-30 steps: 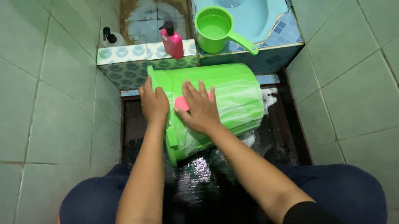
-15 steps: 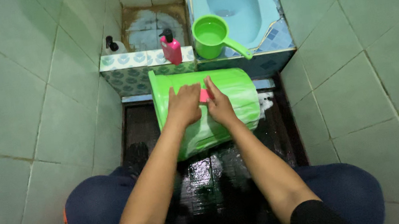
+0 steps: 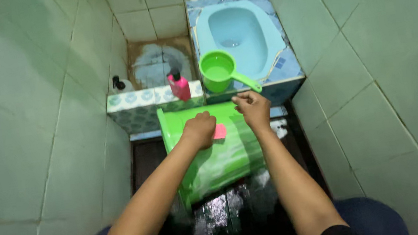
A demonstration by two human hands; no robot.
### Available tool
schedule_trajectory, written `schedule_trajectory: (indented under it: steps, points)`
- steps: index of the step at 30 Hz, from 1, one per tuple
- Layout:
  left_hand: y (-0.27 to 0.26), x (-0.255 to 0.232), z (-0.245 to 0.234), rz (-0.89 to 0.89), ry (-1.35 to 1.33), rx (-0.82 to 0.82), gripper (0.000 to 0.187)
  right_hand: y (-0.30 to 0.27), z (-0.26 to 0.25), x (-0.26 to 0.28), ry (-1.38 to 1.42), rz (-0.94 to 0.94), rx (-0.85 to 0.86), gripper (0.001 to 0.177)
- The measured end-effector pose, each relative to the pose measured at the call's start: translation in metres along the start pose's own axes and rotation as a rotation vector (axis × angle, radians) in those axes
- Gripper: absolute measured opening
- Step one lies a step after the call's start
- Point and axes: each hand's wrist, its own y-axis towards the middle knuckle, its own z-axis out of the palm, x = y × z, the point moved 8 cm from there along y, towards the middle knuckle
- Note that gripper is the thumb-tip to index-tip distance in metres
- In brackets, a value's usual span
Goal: The person sits on the bathroom floor and scrubs the exterior of a green bucket with a pink sponge. They briefly dip the sponge into a green jug of water and continue scrubbing the bucket's surface.
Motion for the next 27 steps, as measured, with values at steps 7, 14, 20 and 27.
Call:
schedule_trajectory:
  steps: [7, 14, 20, 27]
  points:
    - [0.033, 0.046, -0.033, 0.003, -0.288, -0.026, 0.041, 0.114, 0.061, 0.052, -0.547, -0.606, 0.103, 0.027]
    - [0.052, 0.072, -0.013, 0.054, -0.623, -0.076, 0.044, 0.249, 0.164, -0.092, -1.072, -0.183, 0.544, 0.032]
    - [0.054, 0.082, 0.002, 0.002, -0.756, -0.100, 0.052, 0.277, 0.179, -0.164, -1.177, 0.018, 0.534, 0.035]
    - [0.057, 0.104, 0.010, -0.031, -1.014, -0.162, 0.056, 0.220, 0.154, -0.083, -0.261, 0.594, 0.614, 0.023]
